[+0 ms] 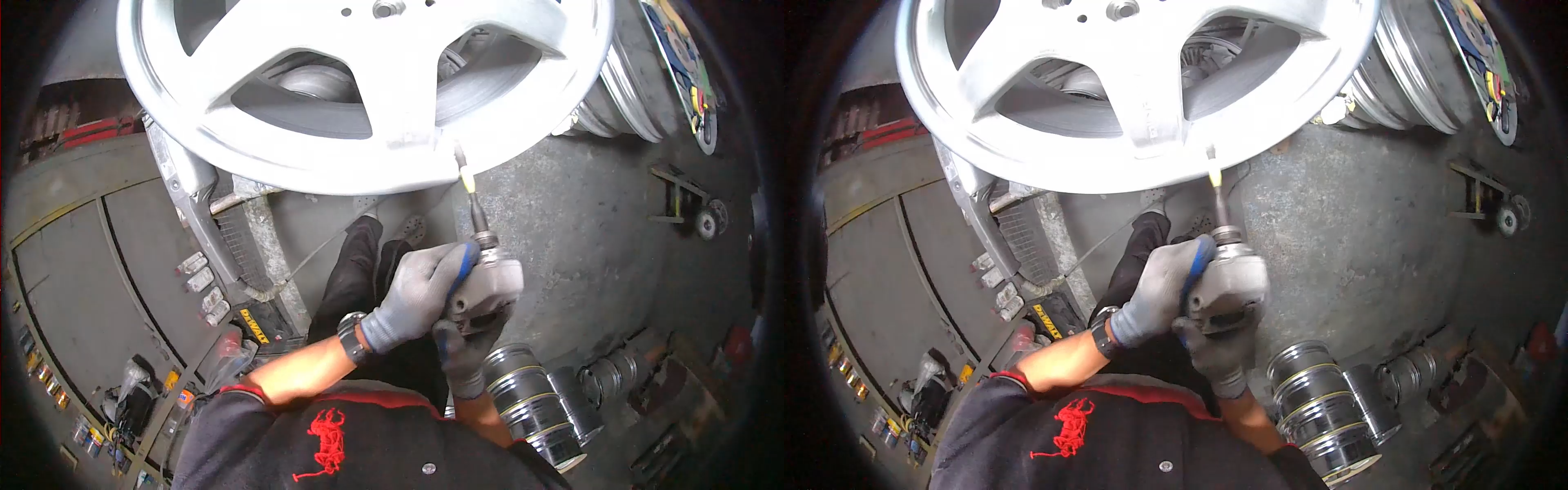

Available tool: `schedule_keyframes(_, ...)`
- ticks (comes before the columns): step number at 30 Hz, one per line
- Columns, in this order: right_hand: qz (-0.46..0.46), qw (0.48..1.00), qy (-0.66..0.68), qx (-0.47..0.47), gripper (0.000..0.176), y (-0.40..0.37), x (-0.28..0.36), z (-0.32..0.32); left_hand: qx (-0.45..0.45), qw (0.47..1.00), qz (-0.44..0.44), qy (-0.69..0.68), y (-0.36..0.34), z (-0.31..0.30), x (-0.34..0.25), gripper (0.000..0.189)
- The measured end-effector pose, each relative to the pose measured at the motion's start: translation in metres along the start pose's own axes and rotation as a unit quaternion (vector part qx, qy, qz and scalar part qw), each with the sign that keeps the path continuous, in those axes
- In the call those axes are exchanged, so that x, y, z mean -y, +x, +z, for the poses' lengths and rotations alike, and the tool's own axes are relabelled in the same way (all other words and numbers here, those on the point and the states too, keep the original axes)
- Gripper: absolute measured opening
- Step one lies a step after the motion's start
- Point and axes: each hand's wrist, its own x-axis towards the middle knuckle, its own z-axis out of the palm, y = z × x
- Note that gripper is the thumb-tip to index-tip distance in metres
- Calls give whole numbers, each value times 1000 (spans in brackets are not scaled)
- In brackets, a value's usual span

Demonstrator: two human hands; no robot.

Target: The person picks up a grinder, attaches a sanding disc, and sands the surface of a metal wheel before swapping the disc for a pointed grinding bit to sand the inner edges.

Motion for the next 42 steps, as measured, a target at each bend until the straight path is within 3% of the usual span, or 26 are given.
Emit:
schedule_keyframes(2,-75,997,26,-1,102,0,9,10,-9,999,25,38,-11,-7,8,33)
schedule_keyframes(4,-101,995,10,-8,104,-2,2,7,-16,996,51,74,-13,-7,5,34)
schedule_keyframes(5,-129,991,-10,-14,107,-3,-2,4,-18,998,14,58,-13,-5,0,39)
schedule_keyframes(6,-129,991,-11,-14,107,-5,-6,0,-21,999,-25,42,-14,-3,-5,47)
schedule_keyframes(9,-61,998,-6,-9,100,-3,-23,-25,-17,999,-29,-39,0,13,-8,44)
schedule_keyframes(11,-138,977,-160,25,100,2,-38,-43,12,999,-39,-13,13,13,-1,46)
schedule_keyframes(12,-138,977,-162,27,100,2,-37,-44,41,998,-49,16,17,14,0,49)
schedule_keyframes(14,18,999,-21,33,99,2,-34,-45,38,998,-50,-12,16,16,-5,47)
schedule_keyframes(18,-21,996,70,46,98,-2,-25,-23,4,999,-50,13,0,11,-7,47)
schedule_keyframes(20,-90,993,75,-8,98,-9,-32,-17,-9,997,-58,44,-9,8,-8,48)
schedule_keyframes(24,-51,993,109,-2,104,-10,-27,-17,-34,997,-47,47,-11,10,-9,46)
schedule_keyframes(27,-54,992,117,-4,99,-2,-26,-23,-16,999,-40,23,-1,20,-8,44)
schedule_keyframes(28,-35,985,169,-2,87,4,-17,-22,-2,1000,-24,-1,5,22,-6,43)
schedule_keyframes(29,-16,975,221,1,75,7,-12,-23,34,977,101,184,10,18,3,41)
schedule_keyframes(30,-17,975,221,1,75,9,-15,-30,34,977,101,184,14,19,-2,41)
schedule_keyframes(32,-1,999,6,52,66,13,-24,-43,37,992,8,119,21,26,-20,41)
schedule_keyframes(33,77,965,251,28,70,17,-1,-30,42,991,-4,124,23,25,-22,41)
schedule_keyframes(34,77,965,251,28,70,14,-12,-34,41,991,-4,123,22,24,-21,41)
schedule_keyframes(36,-64,996,63,20,54,8,-36,-40,31,994,-12,102,14,19,-16,40)
schedule_keyframes(37,-64,996,64,20,54,5,-37,-38,31,994,-12,103,10,17,-15,40)
schedule_keyframes(39,-51,975,218,-3,69,-4,-35,-26,11,991,11,134,-2,13,-13,39)
schedule_keyframes(40,-51,975,218,-4,69,-5,-34,-22,12,991,11,135,-7,9,-9,39)
schedule_keyframes(42,-65,971,232,1,74,-8,-32,-17,-7,912,243,331,-13,4,-1,37)
